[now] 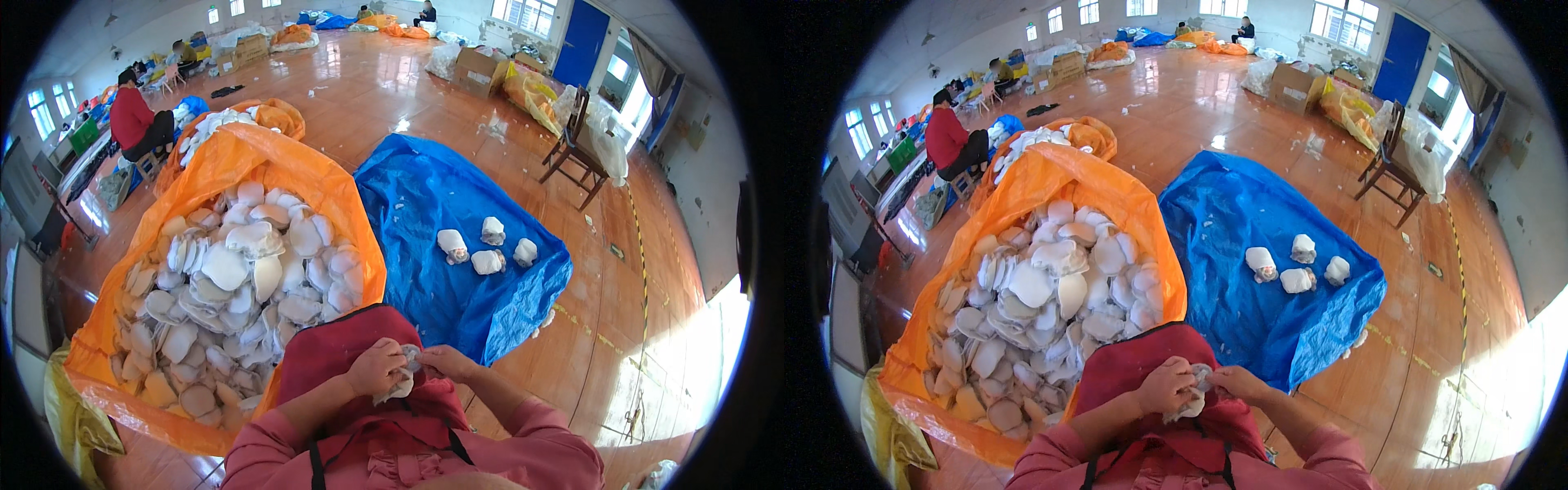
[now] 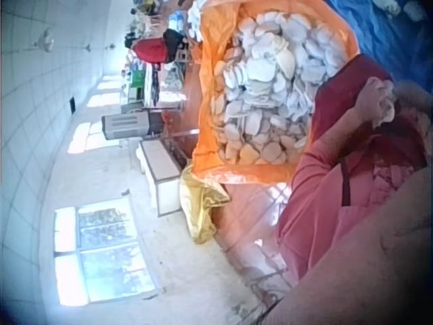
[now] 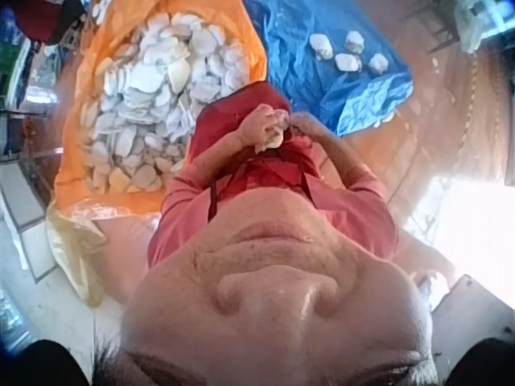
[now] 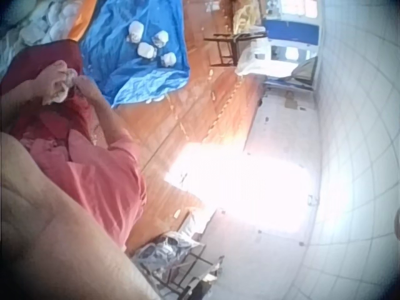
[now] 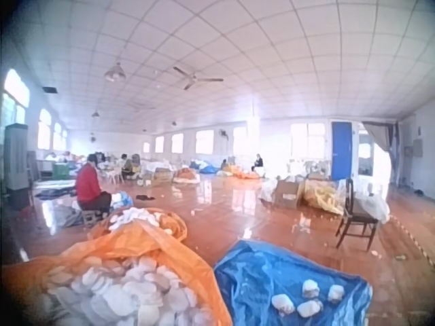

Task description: The person repeatedly picks up white fabric pieces from a large orange bag, stuffs them around a small doll-like object, and places the finished items onto a blue tarp. The process is repeated continuously throughout the clip.

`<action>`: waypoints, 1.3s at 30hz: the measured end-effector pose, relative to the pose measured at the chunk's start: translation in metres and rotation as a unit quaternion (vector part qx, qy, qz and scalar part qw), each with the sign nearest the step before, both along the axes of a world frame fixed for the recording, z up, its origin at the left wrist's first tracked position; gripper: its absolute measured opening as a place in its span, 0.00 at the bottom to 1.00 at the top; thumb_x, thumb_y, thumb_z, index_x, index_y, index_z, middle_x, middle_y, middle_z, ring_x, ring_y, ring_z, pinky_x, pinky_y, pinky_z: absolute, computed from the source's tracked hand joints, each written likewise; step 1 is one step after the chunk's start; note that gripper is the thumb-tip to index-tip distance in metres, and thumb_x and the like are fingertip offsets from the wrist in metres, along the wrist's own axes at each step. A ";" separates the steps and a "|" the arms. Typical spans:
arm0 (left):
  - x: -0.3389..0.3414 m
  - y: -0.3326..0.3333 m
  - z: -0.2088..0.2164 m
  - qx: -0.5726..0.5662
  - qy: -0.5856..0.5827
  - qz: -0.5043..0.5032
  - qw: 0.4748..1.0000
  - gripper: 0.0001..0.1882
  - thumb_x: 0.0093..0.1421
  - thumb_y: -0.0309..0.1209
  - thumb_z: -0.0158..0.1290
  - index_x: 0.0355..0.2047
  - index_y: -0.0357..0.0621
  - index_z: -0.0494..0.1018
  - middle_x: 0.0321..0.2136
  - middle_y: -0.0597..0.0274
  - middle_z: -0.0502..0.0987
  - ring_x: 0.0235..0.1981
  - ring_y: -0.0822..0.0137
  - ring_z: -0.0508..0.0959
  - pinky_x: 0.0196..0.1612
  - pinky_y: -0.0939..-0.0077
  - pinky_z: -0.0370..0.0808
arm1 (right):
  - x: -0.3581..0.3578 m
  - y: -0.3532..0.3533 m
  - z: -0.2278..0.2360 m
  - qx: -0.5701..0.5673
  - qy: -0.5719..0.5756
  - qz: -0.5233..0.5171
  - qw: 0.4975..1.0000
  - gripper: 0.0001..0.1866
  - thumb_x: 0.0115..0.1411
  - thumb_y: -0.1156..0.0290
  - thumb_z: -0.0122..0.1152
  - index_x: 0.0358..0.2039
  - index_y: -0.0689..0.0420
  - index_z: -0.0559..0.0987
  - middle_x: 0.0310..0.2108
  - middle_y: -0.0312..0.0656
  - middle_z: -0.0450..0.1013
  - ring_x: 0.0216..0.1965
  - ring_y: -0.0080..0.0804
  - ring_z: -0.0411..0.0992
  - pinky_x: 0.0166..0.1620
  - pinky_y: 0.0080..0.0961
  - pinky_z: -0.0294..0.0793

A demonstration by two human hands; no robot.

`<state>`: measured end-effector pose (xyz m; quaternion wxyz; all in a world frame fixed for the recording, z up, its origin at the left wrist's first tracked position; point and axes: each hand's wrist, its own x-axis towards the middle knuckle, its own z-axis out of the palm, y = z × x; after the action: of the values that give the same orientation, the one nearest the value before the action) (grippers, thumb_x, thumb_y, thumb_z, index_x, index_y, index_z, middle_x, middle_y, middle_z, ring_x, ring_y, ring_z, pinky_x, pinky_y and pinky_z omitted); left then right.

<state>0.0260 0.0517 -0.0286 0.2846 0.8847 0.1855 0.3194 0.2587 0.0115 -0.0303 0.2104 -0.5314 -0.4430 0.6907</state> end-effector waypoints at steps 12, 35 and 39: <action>-0.012 0.043 -0.028 -0.206 -0.038 -0.078 0.975 0.11 0.45 0.26 0.63 0.28 0.44 0.72 0.31 0.61 0.71 0.40 0.59 0.73 0.46 0.67 0.70 | 0.001 0.046 -0.042 0.580 -0.110 0.142 0.794 0.15 0.48 0.69 0.71 0.38 0.52 0.80 0.44 0.41 0.75 0.50 0.43 0.72 0.53 0.38 0.71; -0.024 0.037 0.043 -0.595 -0.025 -0.034 0.803 0.19 0.53 0.28 0.64 0.42 0.43 0.69 0.37 0.69 0.72 0.40 0.75 0.72 0.46 0.78 0.71 | -0.050 0.039 0.026 0.315 -0.021 -0.070 0.946 0.06 0.61 0.71 0.59 0.33 0.60 0.79 0.29 0.40 0.74 0.32 0.29 0.73 0.38 0.26 0.72; -0.017 0.026 0.019 -0.594 -0.071 -0.041 0.800 0.17 0.50 0.26 0.66 0.37 0.45 0.69 0.33 0.72 0.71 0.37 0.78 0.70 0.41 0.81 0.71 | -0.055 0.027 0.006 0.265 0.004 -0.162 0.951 0.07 0.63 0.70 0.57 0.32 0.59 0.79 0.28 0.35 0.75 0.31 0.20 0.70 0.37 0.21 0.71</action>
<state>0.0094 0.0782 -0.0095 0.7796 0.5237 0.2816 0.1968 0.2038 0.0385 -0.0239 0.4547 -0.5183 -0.5169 0.5074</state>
